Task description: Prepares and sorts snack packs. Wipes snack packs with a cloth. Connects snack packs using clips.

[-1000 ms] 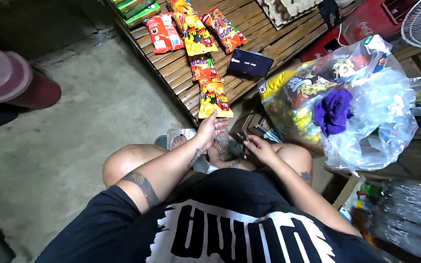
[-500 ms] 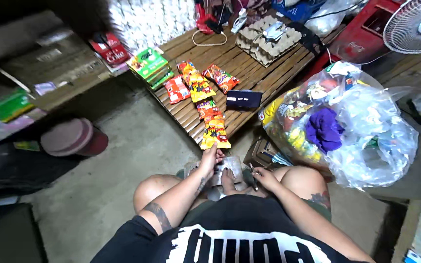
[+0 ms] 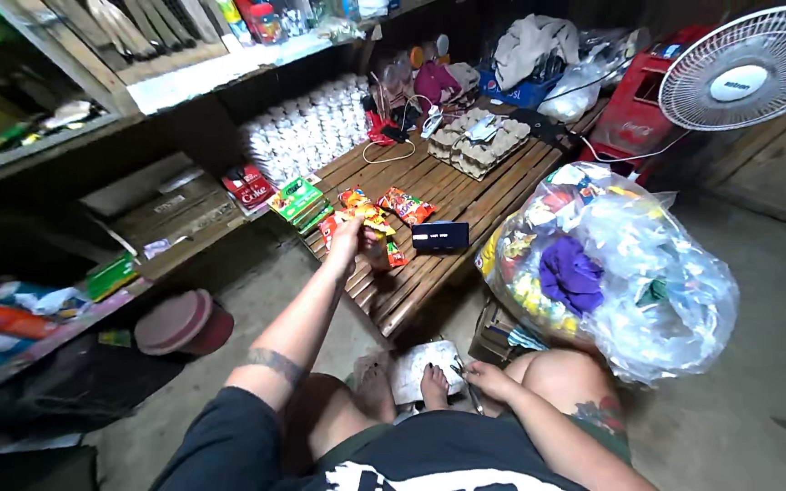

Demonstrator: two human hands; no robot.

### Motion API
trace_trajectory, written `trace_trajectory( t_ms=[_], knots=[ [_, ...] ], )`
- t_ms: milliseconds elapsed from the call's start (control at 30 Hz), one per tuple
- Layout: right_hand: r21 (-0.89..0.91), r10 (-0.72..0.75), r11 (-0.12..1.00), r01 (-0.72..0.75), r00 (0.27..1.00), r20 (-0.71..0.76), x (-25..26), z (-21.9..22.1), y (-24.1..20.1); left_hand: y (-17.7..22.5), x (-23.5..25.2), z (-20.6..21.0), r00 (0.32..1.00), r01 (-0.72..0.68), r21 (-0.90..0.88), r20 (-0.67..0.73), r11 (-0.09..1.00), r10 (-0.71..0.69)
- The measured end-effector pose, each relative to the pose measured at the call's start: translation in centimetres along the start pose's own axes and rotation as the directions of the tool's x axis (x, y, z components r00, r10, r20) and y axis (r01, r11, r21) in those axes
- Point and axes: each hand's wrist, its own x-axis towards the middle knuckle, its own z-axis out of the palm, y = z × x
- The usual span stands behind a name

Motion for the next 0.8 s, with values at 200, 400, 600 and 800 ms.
trace_trajectory(
  t_ms=[200,400,600,800],
  knots=[
    [0.022,0.022,1.000,-0.022,1.000,0.002,-1.1,-0.3,-0.3,-1.0,5.5,-0.4,0.997,0.013,0.189,-0.077,0.982,0.002],
    [0.043,0.020,0.999,-0.020,1.000,-0.014,-0.7,-0.1,0.3,-13.5,-1.1,-0.8,0.995,0.083,0.257,0.024,0.963,-0.093],
    [0.033,0.006,0.999,-0.002,0.993,-0.121,0.5,0.3,0.6,-18.0,-9.4,0.6,0.972,0.232,-0.064,-0.021,0.971,-0.234],
    [0.513,0.065,0.856,0.059,0.973,-0.220,-0.1,0.7,-0.7,-16.8,-5.8,-0.6,0.991,0.121,-0.034,0.068,0.992,-0.119]
  ],
)
